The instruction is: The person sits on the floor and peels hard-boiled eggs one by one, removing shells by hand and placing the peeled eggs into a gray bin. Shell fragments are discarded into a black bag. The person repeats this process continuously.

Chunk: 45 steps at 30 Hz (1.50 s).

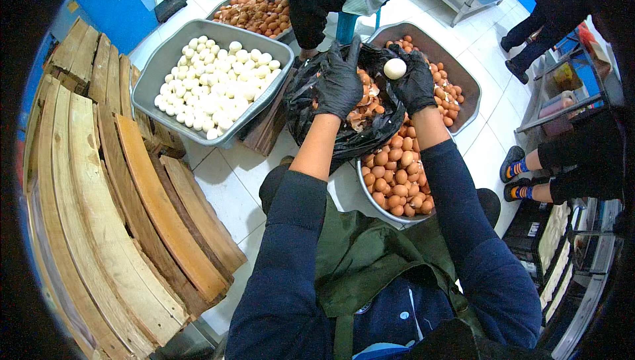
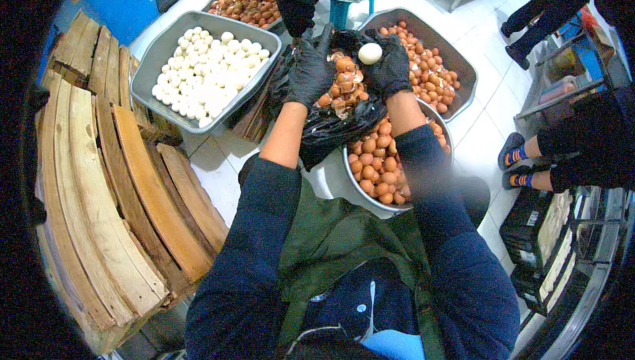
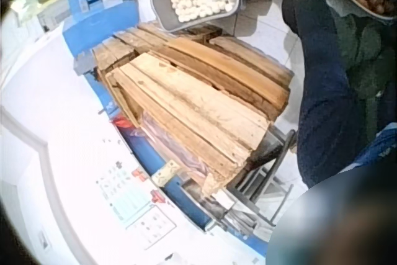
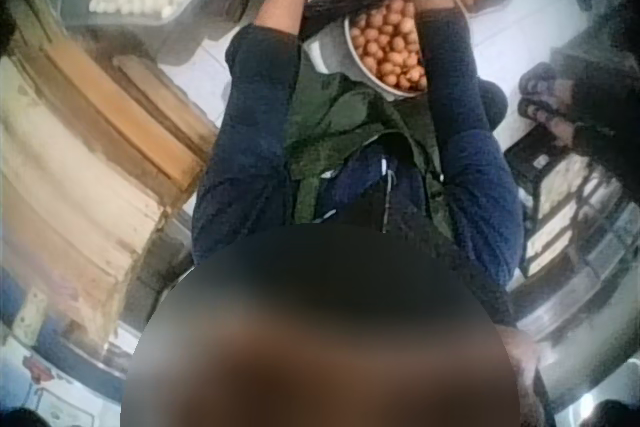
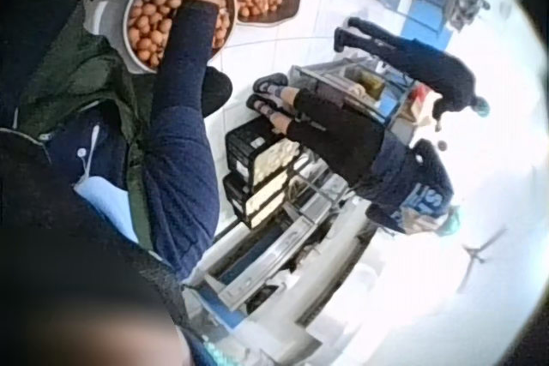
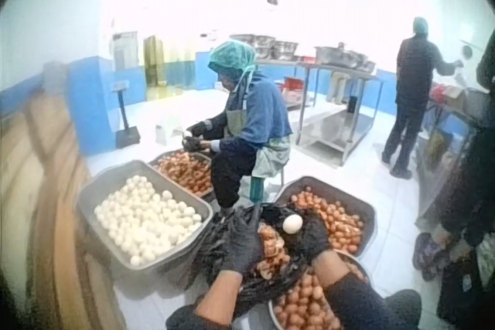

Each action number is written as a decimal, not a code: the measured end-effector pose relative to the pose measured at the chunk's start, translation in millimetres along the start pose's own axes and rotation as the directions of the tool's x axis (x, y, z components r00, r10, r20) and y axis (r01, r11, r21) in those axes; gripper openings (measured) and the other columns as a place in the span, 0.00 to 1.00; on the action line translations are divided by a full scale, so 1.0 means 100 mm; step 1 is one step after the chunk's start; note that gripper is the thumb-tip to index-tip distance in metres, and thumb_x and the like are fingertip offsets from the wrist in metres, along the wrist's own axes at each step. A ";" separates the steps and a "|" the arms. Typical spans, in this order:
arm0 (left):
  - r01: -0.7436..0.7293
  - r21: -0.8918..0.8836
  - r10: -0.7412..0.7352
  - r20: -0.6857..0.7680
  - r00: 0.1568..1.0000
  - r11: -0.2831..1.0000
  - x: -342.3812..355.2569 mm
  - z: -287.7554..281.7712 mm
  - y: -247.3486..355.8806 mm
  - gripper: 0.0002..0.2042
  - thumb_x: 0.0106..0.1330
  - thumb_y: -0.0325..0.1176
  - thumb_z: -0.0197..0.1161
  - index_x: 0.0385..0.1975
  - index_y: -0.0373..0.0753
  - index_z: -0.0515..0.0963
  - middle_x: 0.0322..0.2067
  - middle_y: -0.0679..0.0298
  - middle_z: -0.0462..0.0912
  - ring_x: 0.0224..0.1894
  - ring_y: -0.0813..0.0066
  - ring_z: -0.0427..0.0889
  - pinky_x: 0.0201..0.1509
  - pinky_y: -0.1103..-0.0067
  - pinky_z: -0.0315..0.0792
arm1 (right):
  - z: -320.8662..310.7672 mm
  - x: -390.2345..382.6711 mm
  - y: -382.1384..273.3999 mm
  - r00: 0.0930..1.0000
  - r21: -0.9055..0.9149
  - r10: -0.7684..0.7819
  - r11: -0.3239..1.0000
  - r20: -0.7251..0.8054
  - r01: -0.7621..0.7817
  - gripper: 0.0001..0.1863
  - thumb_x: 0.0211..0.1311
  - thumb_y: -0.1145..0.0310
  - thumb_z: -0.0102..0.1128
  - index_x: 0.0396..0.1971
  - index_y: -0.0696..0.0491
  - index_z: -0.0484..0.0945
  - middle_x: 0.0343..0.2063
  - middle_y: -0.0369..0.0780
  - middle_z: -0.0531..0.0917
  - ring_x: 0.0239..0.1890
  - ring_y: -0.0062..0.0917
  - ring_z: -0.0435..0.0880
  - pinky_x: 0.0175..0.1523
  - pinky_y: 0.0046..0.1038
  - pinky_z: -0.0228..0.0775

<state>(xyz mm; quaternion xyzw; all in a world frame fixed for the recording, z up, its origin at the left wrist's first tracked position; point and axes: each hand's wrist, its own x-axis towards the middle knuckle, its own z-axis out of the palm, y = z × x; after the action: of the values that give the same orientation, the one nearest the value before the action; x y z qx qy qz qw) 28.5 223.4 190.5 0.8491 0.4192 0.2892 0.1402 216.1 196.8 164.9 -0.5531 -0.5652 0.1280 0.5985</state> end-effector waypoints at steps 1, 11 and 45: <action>-0.069 -0.250 0.054 -0.069 0.996 0.966 0.04 0.00 -0.01 0.35 0.59 0.43 0.61 0.67 0.49 0.55 0.65 0.46 0.53 0.65 0.48 0.57 0.66 0.66 0.57 | 0.01 0.01 0.01 0.999 0.051 0.028 0.998 -0.021 -0.027 0.18 0.53 0.63 0.60 0.43 0.57 0.77 0.42 0.47 0.80 0.48 0.39 0.77 0.55 0.36 0.67; 0.005 -0.538 -0.060 -0.085 0.995 0.843 -0.06 -0.34 -0.04 0.38 0.50 0.40 0.72 0.59 0.31 0.62 0.44 0.45 0.78 0.44 0.54 0.81 0.47 0.68 0.75 | -0.25 0.26 -1.15 0.996 0.033 -0.079 0.996 0.051 0.077 0.13 0.57 0.79 0.57 0.44 0.59 0.77 0.43 0.42 0.80 0.43 0.25 0.79 0.48 0.24 0.72; -0.250 -0.724 0.328 -0.035 0.944 0.643 -0.11 -0.49 -0.11 0.24 0.54 0.24 0.59 0.55 0.32 0.71 0.53 0.59 0.76 0.53 0.72 0.75 0.61 0.78 0.66 | 0.03 0.14 -1.57 0.847 -0.388 -0.415 0.758 0.332 0.524 0.12 0.54 0.72 0.60 0.41 0.51 0.80 0.40 0.45 0.77 0.43 0.38 0.77 0.50 0.31 0.70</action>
<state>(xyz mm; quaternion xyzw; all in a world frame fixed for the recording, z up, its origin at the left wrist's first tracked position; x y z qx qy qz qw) -13.6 221.7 220.3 0.7949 0.1237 0.4058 0.4339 144.1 153.5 298.3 -0.5010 -0.7642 -0.1042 0.3926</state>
